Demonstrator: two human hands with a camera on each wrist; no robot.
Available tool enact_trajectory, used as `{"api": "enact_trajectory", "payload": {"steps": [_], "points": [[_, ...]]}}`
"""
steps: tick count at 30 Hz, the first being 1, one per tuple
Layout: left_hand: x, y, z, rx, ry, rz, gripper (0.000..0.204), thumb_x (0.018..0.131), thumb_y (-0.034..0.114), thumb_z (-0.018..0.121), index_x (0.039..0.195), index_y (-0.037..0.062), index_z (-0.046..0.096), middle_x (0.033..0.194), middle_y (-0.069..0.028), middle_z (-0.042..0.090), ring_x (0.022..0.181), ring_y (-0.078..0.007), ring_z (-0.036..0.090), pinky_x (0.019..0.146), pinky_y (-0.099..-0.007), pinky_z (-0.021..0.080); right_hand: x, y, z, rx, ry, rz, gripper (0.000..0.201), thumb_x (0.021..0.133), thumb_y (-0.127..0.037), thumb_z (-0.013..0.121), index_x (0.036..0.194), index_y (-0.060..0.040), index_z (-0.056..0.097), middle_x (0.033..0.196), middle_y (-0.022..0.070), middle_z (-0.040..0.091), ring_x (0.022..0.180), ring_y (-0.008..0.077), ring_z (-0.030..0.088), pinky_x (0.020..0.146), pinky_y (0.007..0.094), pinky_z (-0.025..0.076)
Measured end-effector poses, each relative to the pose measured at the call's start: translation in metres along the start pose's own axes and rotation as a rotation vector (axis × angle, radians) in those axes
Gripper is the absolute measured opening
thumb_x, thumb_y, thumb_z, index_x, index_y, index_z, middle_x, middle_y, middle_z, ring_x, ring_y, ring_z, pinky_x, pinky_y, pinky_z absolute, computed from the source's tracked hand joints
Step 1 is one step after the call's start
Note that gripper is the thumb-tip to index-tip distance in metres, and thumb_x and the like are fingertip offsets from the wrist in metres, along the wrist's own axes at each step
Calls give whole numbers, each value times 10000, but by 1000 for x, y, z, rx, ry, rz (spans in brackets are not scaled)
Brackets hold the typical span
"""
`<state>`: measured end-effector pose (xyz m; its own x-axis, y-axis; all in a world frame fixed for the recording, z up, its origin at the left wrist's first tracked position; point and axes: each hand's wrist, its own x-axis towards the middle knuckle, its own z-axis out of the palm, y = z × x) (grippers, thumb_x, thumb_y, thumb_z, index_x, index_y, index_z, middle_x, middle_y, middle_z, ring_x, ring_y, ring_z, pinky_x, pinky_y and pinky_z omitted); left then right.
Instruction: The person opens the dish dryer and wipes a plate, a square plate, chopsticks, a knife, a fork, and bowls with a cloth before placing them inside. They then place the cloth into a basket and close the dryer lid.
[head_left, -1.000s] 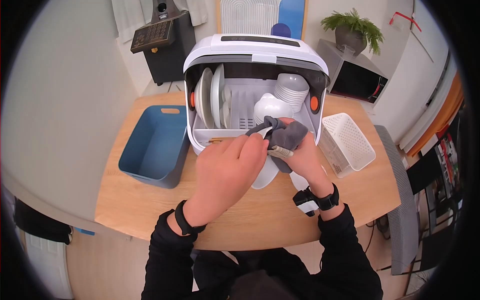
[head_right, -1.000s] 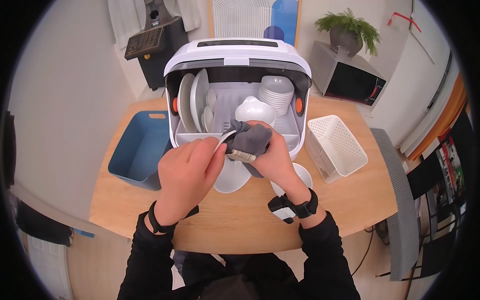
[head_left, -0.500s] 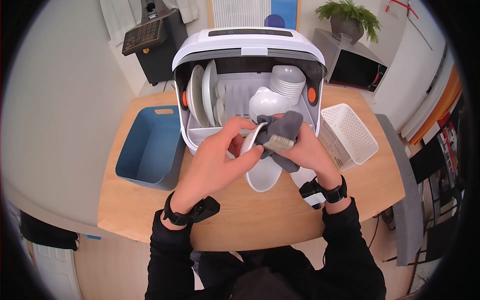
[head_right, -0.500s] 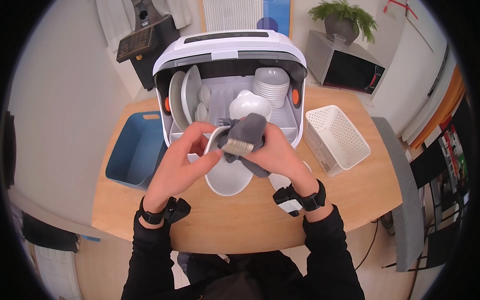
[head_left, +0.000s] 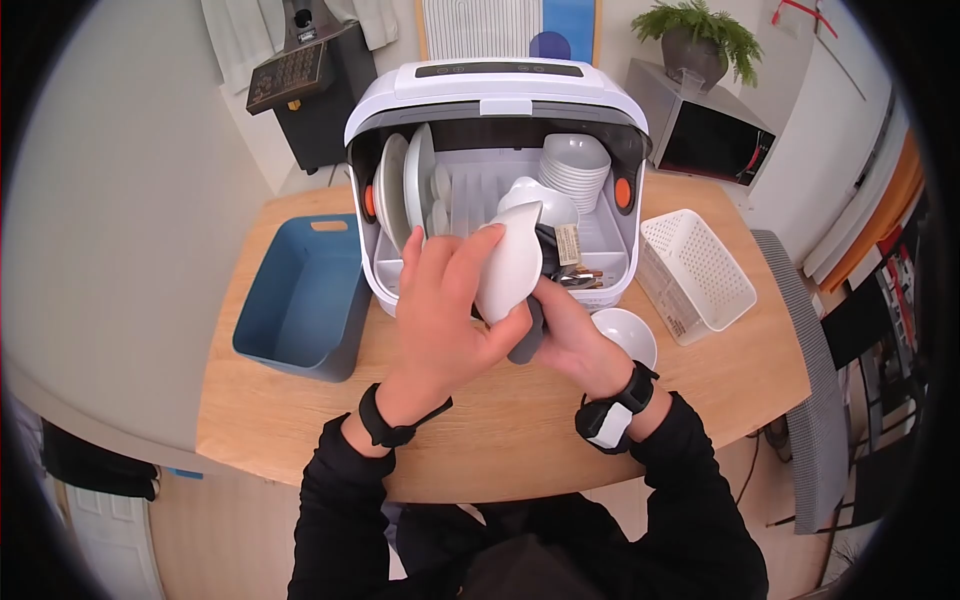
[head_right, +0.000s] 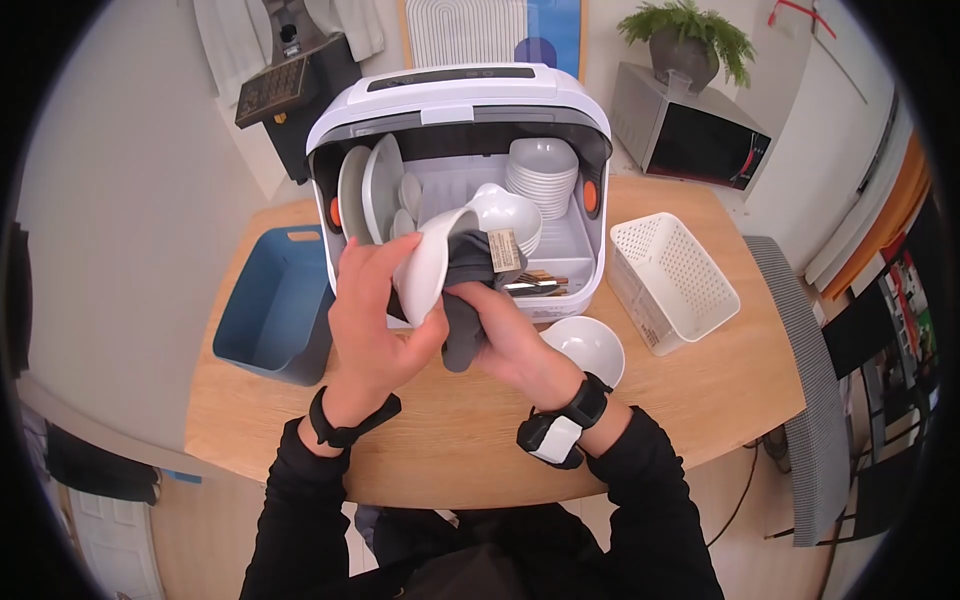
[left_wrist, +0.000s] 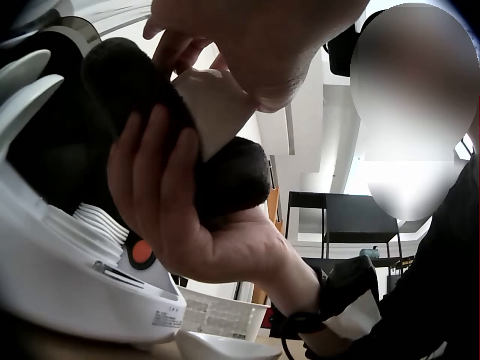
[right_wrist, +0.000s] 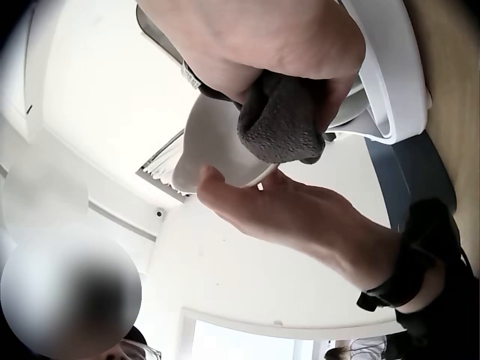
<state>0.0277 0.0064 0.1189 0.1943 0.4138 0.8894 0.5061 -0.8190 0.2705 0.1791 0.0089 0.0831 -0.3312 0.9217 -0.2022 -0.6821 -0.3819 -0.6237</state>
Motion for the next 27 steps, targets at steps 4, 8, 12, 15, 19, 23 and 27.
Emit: {"api": "enact_trajectory", "payload": {"steps": [4,8,12,15,19,23,27], "points": [[3,11,0,-22,-58,-128,441,731,132,716,1153,89,592,922,-86,618,749,-244,605,1010,-478,388,-2,-16,0,-219,142,-257,293,894,-103,612,1180,-55,572,1085,33,643,933,126,637,759,311,533],[6,13,-18,136,-255,-227,436,741,208,736,1130,80,587,769,-55,622,709,-232,609,1036,-548,303,-16,-36,3,-1173,161,-1155,338,834,-52,659,1166,-36,593,1050,65,665,927,183,647,822,294,511],[0,2,-11,332,-219,-78,345,786,102,674,1118,62,588,717,-56,623,691,-231,612,1048,-544,290,-15,-37,-2,-1268,123,-1278,401,772,-1,687,1160,-18,585,1088,75,631,987,162,600,885,288,464],[-3,-2,-5,258,-113,-79,319,803,63,647,1117,63,593,717,-52,620,698,-236,614,1052,-541,289,-7,-14,1,-906,201,-1195,404,827,-43,693,1200,4,545,1114,58,627,995,145,602,860,294,485],[-8,-7,14,23,38,-191,249,868,26,586,1112,63,621,755,-57,622,669,-241,590,1023,-484,335,2,7,2,-301,210,-639,461,851,-65,701,1255,12,493,1124,50,604,1080,140,556,897,299,471],[-1,-3,1,97,-102,-204,276,873,37,595,1147,70,610,798,-48,623,705,-233,595,1047,-499,311,3,-4,-7,-639,188,-918,430,874,-111,677,1251,1,505,1139,59,607,1033,135,566,881,288,465],[0,9,-10,362,-132,-89,331,832,59,632,1162,67,604,800,-33,617,765,-209,606,1059,-526,288,-1,-28,-8,-1068,256,-1276,427,818,-50,678,1215,-6,527,1116,69,609,1014,158,583,903,289,451]]}}
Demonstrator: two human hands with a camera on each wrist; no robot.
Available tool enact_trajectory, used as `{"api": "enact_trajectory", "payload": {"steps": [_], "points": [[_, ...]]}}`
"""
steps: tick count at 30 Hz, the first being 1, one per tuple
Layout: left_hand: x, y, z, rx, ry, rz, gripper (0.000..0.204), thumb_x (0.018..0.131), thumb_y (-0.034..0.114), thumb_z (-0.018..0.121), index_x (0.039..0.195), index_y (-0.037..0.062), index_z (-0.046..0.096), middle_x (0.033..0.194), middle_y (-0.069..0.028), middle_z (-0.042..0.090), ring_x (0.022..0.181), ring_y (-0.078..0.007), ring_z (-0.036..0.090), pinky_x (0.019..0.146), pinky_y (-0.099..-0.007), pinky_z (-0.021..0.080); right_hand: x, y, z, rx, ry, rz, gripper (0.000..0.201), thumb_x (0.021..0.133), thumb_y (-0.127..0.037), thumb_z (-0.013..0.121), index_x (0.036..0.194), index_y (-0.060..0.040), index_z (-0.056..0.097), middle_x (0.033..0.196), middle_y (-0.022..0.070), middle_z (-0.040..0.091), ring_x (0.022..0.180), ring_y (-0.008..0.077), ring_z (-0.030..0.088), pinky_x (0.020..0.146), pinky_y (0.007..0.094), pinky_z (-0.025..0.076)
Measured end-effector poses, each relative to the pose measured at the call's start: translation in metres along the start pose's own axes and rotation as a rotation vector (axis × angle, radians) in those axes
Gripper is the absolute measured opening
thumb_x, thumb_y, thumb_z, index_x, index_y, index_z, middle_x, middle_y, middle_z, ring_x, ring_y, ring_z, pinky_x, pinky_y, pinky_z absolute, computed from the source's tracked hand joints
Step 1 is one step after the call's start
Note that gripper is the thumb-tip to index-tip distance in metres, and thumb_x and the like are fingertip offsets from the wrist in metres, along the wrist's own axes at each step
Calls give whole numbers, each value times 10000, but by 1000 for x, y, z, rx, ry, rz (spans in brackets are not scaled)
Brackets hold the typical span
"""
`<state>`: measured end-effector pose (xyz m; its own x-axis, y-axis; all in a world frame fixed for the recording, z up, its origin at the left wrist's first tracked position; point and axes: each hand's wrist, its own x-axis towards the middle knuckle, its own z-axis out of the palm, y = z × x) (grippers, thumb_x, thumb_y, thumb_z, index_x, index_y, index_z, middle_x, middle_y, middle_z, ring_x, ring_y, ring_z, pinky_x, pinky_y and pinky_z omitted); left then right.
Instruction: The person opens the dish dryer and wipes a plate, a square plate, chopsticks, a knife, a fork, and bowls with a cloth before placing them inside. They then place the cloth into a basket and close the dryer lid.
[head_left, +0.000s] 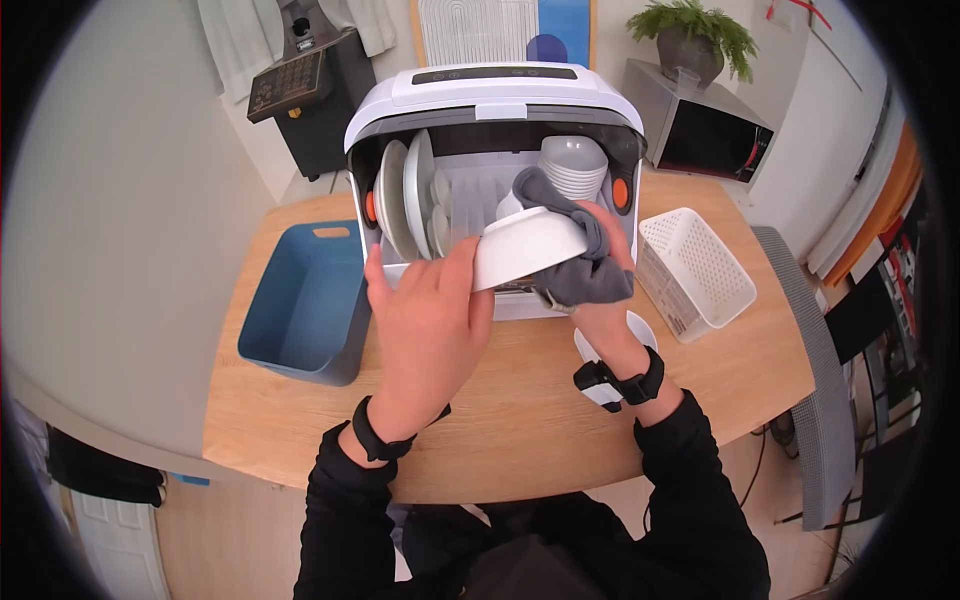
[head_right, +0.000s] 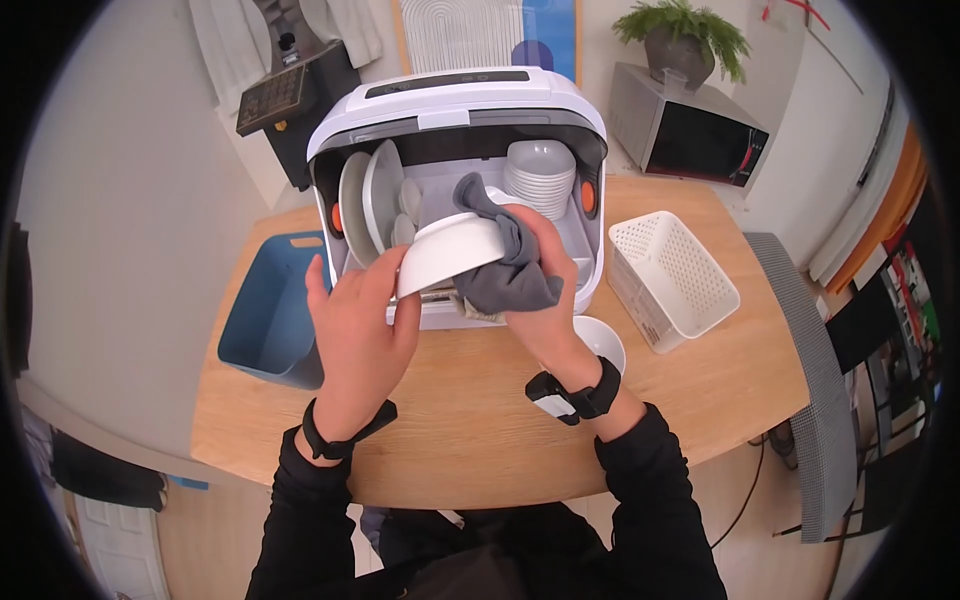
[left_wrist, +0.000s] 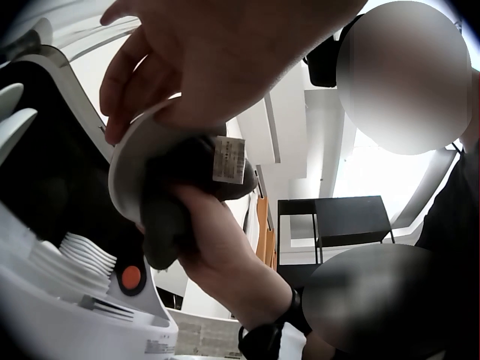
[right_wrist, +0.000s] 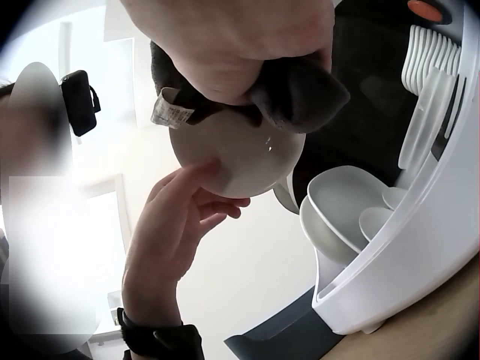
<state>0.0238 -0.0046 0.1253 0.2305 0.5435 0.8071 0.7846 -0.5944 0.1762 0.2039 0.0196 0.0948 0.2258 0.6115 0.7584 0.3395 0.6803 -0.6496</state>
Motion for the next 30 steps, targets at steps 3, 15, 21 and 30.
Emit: {"api": "enact_trajectory", "payload": {"steps": [3,15,21,30], "points": [[-1,-4,7,-62,45,38,369,822,53,637,1188,58,598,784,-35,598,765,-209,605,1059,-534,288,-8,5,-2,140,55,31,382,838,11,620,1210,-17,535,1182,82,584,1108,167,548,952,310,442],[1,-5,15,-430,-197,-168,222,945,157,593,1106,8,628,928,-113,703,901,-199,638,985,-384,387,-26,10,3,141,101,455,530,813,-49,715,1280,2,470,1241,130,561,1135,231,552,948,328,451],[15,-31,6,-1097,-512,-573,396,979,365,525,1121,13,635,869,-33,692,888,-119,607,959,-336,372,17,11,-25,-143,77,-424,542,733,-202,781,1189,-19,552,1121,146,655,1049,268,631,984,441,453],[14,-38,18,-1710,-572,-1002,374,1029,352,434,1207,66,596,1112,-42,660,1028,-154,613,980,-362,433,28,-9,-25,-318,-71,-665,398,754,-100,681,1137,-50,584,1163,164,643,1032,343,626,918,438,484]]}}
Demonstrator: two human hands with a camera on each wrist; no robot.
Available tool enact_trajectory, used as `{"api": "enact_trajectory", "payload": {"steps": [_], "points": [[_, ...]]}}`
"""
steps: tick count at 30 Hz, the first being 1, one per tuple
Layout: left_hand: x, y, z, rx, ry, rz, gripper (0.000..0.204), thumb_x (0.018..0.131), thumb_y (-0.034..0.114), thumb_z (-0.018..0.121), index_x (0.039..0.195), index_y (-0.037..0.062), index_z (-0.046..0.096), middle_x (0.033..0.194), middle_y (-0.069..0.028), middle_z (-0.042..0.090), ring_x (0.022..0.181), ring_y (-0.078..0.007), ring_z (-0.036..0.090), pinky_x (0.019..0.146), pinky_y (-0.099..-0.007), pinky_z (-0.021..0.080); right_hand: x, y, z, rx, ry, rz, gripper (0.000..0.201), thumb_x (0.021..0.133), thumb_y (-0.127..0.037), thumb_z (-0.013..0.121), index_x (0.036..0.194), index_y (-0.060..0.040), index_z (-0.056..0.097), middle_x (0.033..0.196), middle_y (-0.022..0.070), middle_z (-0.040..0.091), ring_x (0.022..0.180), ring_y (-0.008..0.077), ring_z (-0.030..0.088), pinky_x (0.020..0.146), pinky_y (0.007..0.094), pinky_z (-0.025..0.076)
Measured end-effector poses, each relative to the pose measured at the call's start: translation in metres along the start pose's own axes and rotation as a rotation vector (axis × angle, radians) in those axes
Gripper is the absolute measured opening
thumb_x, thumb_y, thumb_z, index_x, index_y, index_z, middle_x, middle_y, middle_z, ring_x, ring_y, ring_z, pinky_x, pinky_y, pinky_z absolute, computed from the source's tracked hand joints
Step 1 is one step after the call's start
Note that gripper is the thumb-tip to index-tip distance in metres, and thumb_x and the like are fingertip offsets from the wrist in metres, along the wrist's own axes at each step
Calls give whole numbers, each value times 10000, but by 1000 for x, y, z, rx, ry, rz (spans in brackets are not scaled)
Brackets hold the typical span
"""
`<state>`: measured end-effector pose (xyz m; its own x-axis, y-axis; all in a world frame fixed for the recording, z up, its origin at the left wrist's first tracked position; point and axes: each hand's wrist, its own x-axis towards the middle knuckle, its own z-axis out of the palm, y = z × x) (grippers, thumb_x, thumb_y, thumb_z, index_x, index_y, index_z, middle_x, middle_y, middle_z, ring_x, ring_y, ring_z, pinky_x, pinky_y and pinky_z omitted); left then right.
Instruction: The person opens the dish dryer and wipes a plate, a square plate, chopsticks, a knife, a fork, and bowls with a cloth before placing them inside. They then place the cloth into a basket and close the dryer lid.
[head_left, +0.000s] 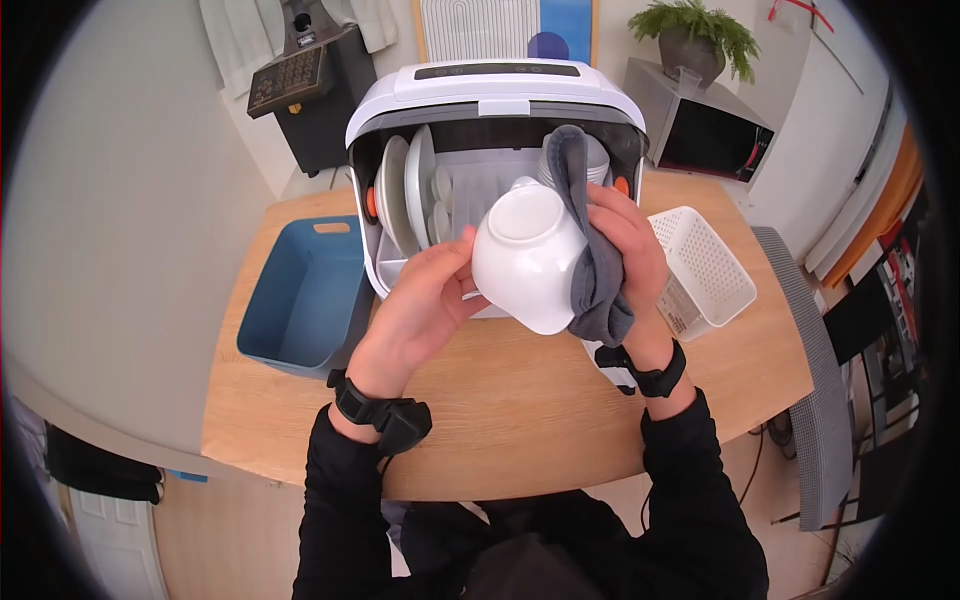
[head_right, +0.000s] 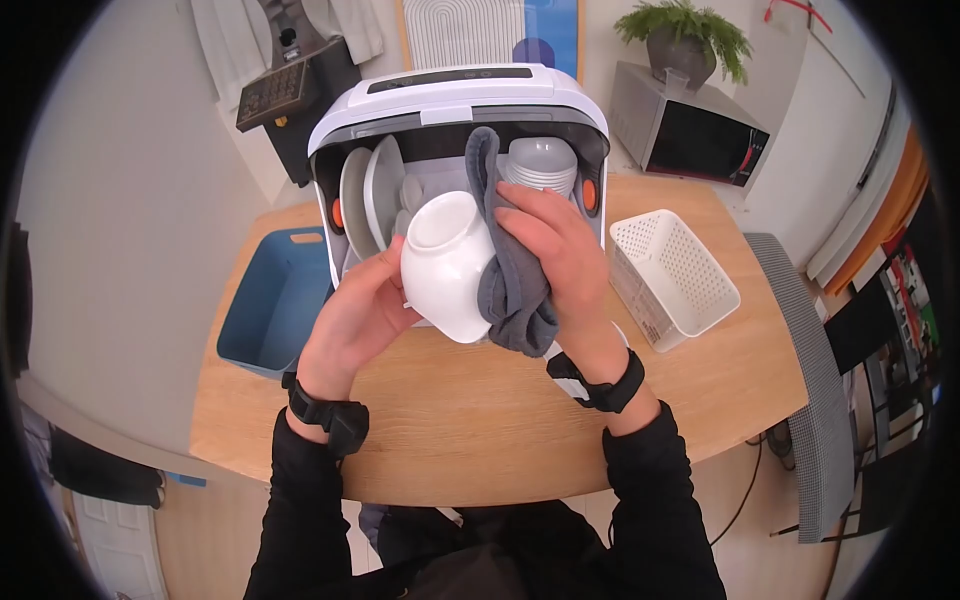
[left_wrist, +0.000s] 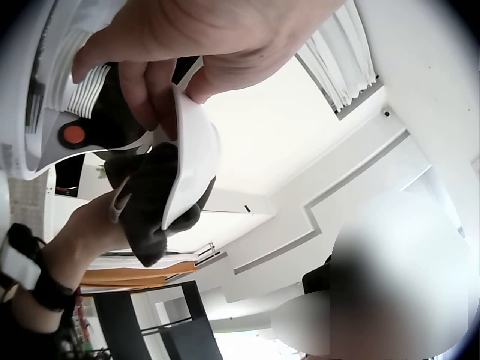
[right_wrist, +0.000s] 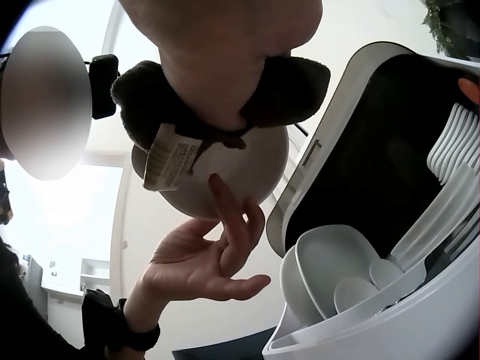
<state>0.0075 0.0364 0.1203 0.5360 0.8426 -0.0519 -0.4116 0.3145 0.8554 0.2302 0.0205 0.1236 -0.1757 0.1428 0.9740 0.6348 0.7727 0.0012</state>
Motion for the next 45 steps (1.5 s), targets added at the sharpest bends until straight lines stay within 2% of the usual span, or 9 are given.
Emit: {"api": "enact_trajectory", "payload": {"steps": [6,10,19,26,29,35,38,41,45], "points": [[-6,6,1,29,32,294,330,988,308,542,1184,46,592,1091,-43,673,1029,-126,603,968,-331,425,9,14,-25,-284,-225,364,575,683,70,684,1229,-13,525,1167,138,588,1013,337,614,840,358,506],[-3,-3,4,104,115,397,324,961,227,606,1195,9,557,1076,-78,687,1003,-110,615,959,-293,415,17,12,-36,338,-11,964,643,746,-34,744,1318,-14,450,1282,125,528,1112,236,564,920,340,473],[-29,-24,34,428,49,561,281,938,36,581,1201,6,487,1024,-72,703,974,-123,648,961,-330,429,10,-32,4,171,-345,190,619,798,-219,702,1348,-55,471,1468,160,391,1343,309,389,1086,405,324],[-28,-20,37,1474,182,972,229,786,64,692,1000,84,614,787,-5,633,850,-192,612,1098,-545,243,10,-41,-4,1175,73,1325,375,940,-210,534,1287,-69,532,1193,45,587,1109,151,547,959,289,434],[-28,-21,32,1899,188,1025,187,778,88,702,953,126,650,826,20,642,898,-160,622,1092,-587,248,6,-20,-14,1216,-138,1506,386,910,-220,604,1255,-58,541,1156,34,581,1010,90,556,823,247,467],[-35,-26,31,2251,112,947,180,758,131,724,924,163,659,848,40,650,991,-176,598,1069,-654,243,-9,-8,-3,579,-318,1140,361,774,-49,702,1122,-14,614,1008,52,661,900,136,619,781,276,499],[-30,-12,29,1778,-49,1100,226,729,202,778,915,147,662,859,37,650,985,-204,590,1028,-582,326,-15,5,-2,318,-379,1032,353,756,-105,736,1090,-27,651,920,74,707,835,159,664,743,298,510],[-23,0,29,1704,535,1274,315,698,279,822,921,122,665,823,25,649,957,-216,576,917,-448,411,-15,13,-7,160,-363,959,369,745,-119,752,1091,-35,654,924,110,719,868,211,689,771,314,513],[-11,-3,19,1496,417,728,255,805,228,763,956,48,663,633,-32,617,641,-187,585,624,-313,458,-10,10,-9,123,-329,920,423,715,-107,760,1118,-52,642,933,149,709,904,290,691,785,337,518]]}}
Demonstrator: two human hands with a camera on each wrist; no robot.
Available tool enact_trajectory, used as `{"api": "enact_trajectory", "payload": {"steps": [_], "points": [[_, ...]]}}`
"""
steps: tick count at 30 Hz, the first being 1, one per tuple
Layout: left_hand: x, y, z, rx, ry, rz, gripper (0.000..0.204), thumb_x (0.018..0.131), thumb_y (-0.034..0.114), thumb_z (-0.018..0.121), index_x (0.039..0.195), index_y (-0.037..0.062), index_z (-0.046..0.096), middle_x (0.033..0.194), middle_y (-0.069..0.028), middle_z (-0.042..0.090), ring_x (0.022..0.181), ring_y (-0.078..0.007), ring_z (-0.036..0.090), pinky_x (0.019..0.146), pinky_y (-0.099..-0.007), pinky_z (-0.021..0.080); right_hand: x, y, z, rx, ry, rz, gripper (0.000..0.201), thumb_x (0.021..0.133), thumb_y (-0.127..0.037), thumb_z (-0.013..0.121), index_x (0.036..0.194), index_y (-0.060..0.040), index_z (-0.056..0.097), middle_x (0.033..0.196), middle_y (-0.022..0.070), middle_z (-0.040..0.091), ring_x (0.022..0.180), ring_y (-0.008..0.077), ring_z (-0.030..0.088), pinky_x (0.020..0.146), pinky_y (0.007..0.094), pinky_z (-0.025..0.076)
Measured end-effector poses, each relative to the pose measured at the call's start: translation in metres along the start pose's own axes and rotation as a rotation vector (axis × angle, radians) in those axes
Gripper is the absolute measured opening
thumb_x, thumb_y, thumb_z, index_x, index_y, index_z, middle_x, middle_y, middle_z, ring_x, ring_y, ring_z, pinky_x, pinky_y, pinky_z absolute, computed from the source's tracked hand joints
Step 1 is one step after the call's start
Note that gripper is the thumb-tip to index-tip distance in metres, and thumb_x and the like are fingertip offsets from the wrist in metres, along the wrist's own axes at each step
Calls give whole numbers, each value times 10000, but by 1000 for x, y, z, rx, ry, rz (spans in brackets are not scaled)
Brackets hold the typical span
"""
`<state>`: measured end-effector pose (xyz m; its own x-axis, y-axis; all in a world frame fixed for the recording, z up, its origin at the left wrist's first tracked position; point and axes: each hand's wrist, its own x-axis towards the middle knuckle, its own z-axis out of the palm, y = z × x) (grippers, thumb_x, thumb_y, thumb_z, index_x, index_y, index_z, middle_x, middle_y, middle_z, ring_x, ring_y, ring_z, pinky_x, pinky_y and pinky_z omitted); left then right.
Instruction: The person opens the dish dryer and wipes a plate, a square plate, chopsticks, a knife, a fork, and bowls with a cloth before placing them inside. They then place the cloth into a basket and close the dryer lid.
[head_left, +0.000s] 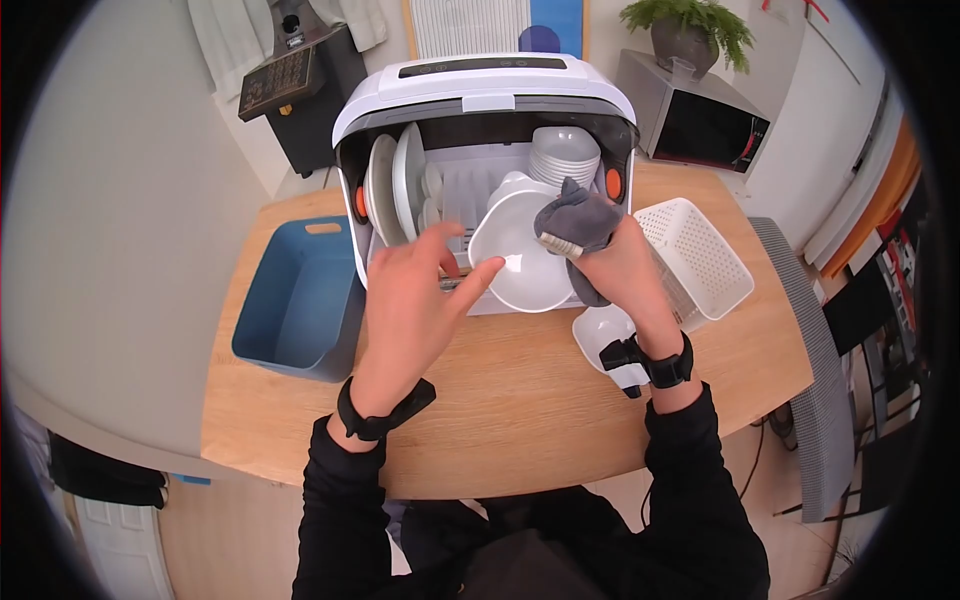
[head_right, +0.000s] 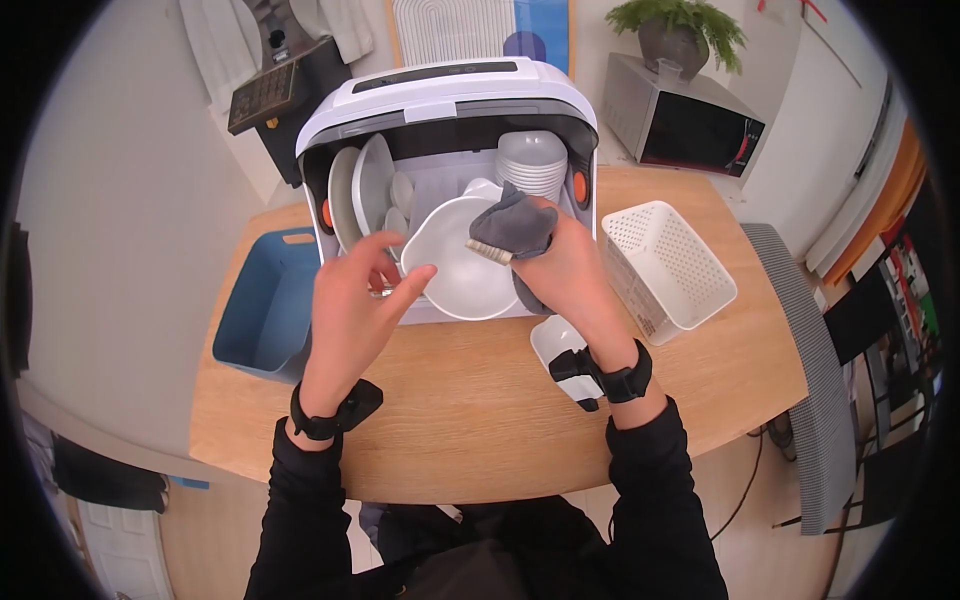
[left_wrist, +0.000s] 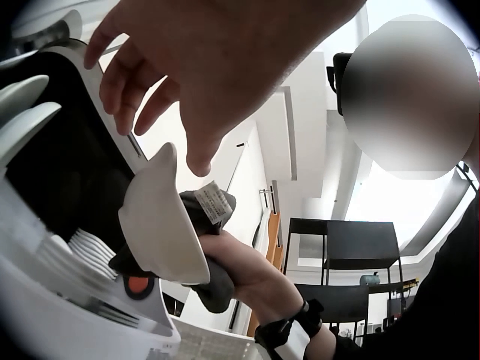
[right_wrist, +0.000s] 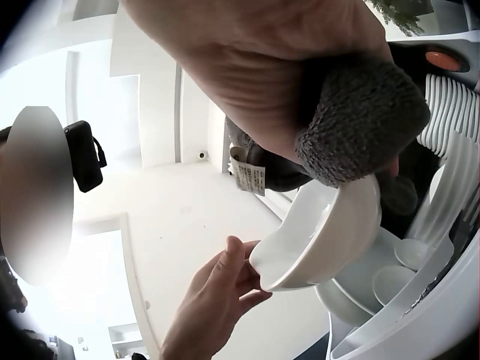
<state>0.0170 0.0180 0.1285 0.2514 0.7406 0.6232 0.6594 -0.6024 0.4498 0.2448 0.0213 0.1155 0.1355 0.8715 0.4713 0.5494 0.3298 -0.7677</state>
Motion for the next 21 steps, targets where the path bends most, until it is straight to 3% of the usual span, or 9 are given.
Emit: {"api": "enact_trajectory", "payload": {"steps": [3,6,9,12,15,19,21], "points": [[-4,-9,23,-71,64,26,202,863,179,684,978,15,655,603,-62,616,534,-182,563,546,-313,449,-1,0,7,-62,9,-10,439,699,-99,758,1119,-59,640,934,165,699,925,327,677,784,357,522],[4,-14,29,-124,78,-46,108,857,120,635,897,21,650,548,-95,565,527,-263,574,599,-370,451,1,-1,0,-138,-53,12,456,701,-146,760,1129,-67,627,953,170,696,944,344,668,789,378,523],[20,-7,23,-81,-35,-131,128,871,136,617,915,20,650,605,-139,606,587,-317,611,600,-433,468,7,-3,-16,-177,-52,65,517,714,-229,756,1175,-73,581,997,184,689,966,363,657,806,398,520],[46,-25,34,48,-64,-18,184,896,174,583,975,18,641,694,-181,646,686,-381,640,632,-477,489,9,-2,-41,-203,51,79,654,742,-302,728,1267,-29,449,1051,226,668,987,390,649,835,410,513],[72,-36,47,166,-151,-52,256,917,226,557,1047,17,625,850,-220,670,817,-411,645,707,-480,506,14,6,-62,-119,106,140,689,752,-304,704,1278,17,395,1052,234,660,991,382,653,852,399,506],[106,-62,74,119,-294,-98,314,927,255,548,1105,3,611,1026,-265,644,967,-419,618,826,-465,493,17,19,-71,-42,132,112,685,753,-314,696,1278,8,396,1064,231,655,1005,379,648,859,402,500],[121,-77,88,102,-354,-97,330,926,254,548,1121,-6,607,1031,-264,647,978,-416,620,841,-454,490,18,18,-73,-22,134,107,683,752,-320,695,1276,4,399,1068,232,653,1007,380,646,857,404,498]]}}
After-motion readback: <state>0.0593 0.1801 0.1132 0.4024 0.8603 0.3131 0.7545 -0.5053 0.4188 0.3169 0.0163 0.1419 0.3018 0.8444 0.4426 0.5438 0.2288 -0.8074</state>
